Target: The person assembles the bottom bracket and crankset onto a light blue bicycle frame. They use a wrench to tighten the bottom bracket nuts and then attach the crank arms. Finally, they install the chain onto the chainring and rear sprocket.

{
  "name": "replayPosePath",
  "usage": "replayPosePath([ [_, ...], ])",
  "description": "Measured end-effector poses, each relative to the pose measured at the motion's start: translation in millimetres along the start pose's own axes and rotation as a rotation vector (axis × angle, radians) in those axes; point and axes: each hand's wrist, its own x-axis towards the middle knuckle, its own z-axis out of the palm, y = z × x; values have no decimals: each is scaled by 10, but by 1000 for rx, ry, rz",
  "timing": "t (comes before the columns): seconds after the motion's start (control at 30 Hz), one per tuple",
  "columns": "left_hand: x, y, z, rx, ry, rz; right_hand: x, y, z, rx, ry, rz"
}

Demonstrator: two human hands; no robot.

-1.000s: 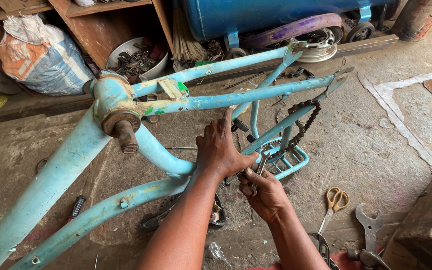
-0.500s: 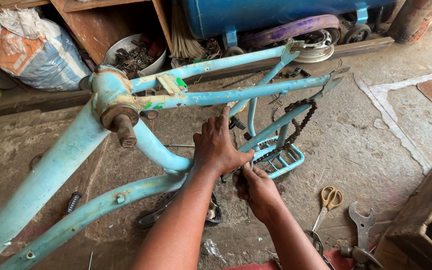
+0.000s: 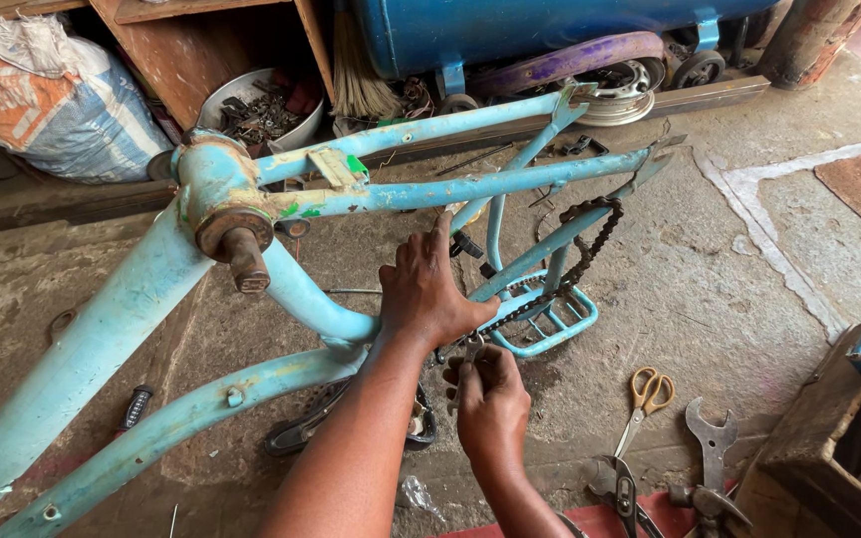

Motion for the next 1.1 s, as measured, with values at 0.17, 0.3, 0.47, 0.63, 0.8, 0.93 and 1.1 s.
replayPosePath([
  [0.17, -4, 3, 1, 4, 5, 9, 21, -104, -45, -123, -14, -56],
  [0.3, 4, -17, 14, 10, -3, 11, 180, -301, -242, -181, -184, 54],
  [0.47, 8, -31, 30, 19, 18, 19, 735, -648, -557, -937, -493, -298],
  [0.63, 2, -11, -5, 1, -25, -4, 1057, -822, -664, -1125, -635, -369],
  [0.8, 8, -12, -49, 30, -32, -5, 609, -657, -677, -777, -405, -60],
  [0.93, -13, -55, -7, -15, 31, 46, 251, -384, -428, -543, -239, -91],
  [1.1, -2, -113, 93, -109, 125, 62, 151, -252, -281, -362, -162, 31],
])
